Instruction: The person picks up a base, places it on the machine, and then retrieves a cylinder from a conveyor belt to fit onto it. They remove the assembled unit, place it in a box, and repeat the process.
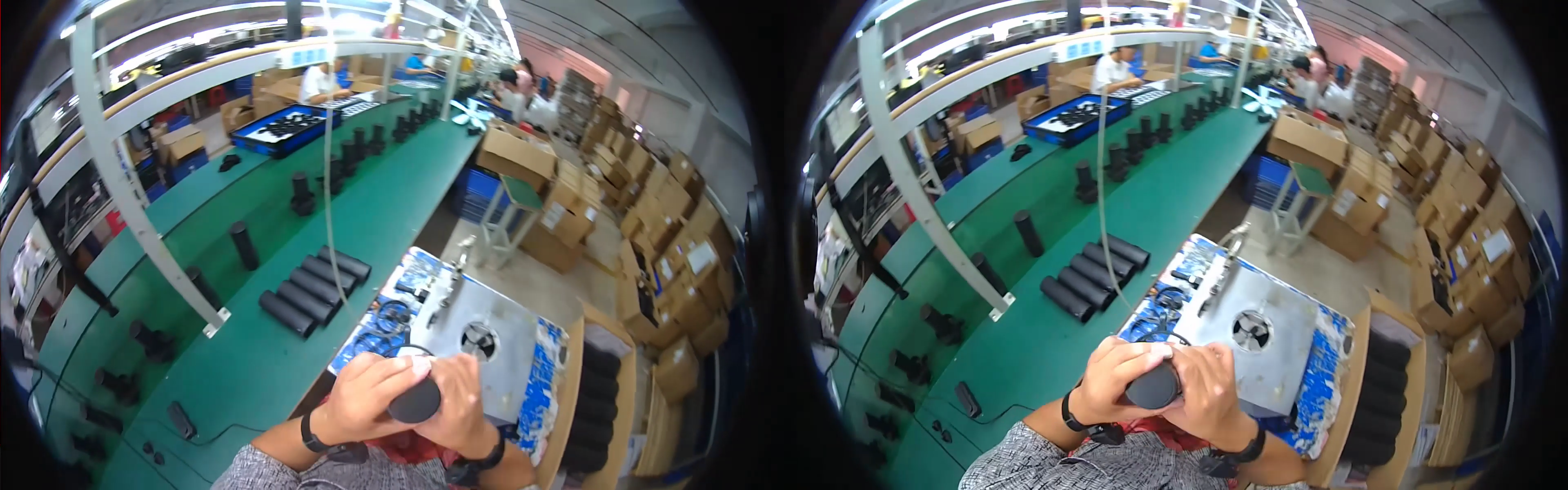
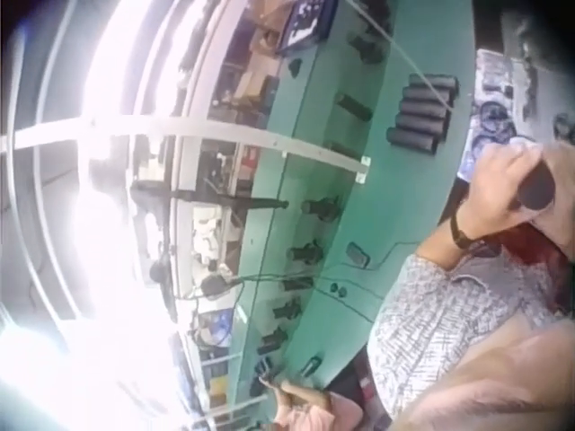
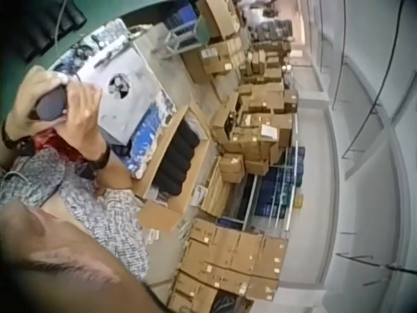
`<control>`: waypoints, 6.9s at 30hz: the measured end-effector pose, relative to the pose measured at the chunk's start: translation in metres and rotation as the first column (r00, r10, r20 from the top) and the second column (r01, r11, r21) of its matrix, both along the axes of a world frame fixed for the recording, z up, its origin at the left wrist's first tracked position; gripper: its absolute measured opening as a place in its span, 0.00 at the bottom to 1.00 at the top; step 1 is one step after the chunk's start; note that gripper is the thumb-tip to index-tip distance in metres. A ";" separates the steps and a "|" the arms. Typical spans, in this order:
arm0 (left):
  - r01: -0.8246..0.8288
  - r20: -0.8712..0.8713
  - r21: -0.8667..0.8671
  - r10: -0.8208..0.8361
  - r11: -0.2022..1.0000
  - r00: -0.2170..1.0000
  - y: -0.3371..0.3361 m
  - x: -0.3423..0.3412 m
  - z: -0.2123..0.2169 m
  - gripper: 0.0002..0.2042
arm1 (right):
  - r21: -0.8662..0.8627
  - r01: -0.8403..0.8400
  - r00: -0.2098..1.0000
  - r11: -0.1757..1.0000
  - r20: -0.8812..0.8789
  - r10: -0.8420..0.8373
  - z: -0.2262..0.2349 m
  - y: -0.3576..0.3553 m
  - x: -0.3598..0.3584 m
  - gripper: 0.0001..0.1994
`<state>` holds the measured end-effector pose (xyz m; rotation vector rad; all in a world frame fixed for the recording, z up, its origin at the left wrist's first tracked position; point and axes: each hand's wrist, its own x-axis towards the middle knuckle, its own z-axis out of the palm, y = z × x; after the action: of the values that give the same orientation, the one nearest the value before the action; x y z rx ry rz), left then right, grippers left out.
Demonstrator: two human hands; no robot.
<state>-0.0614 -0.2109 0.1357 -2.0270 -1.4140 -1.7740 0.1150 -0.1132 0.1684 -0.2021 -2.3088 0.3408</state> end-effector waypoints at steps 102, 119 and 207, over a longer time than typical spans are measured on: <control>-0.350 0.161 -0.466 0.467 0.812 0.869 -0.019 -0.024 -0.152 0.24 | -0.205 0.941 0.323 0.270 0.300 -0.897 -0.250 0.009 0.233 0.10; 0.974 0.981 -0.184 -0.031 0.136 0.190 0.065 0.131 -0.071 0.24 | -0.117 0.486 0.865 0.866 0.206 -0.458 -0.061 -0.018 0.194 0.15; 0.007 -0.560 -0.577 -0.402 0.817 0.724 0.191 0.044 -0.089 0.13 | -0.426 0.588 0.808 0.687 0.342 -0.480 -0.158 0.177 0.083 0.27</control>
<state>-0.0177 -0.0197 0.0466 -2.7903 -1.5515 -0.5072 0.1977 0.0639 0.0108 -1.2206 -2.1709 0.6486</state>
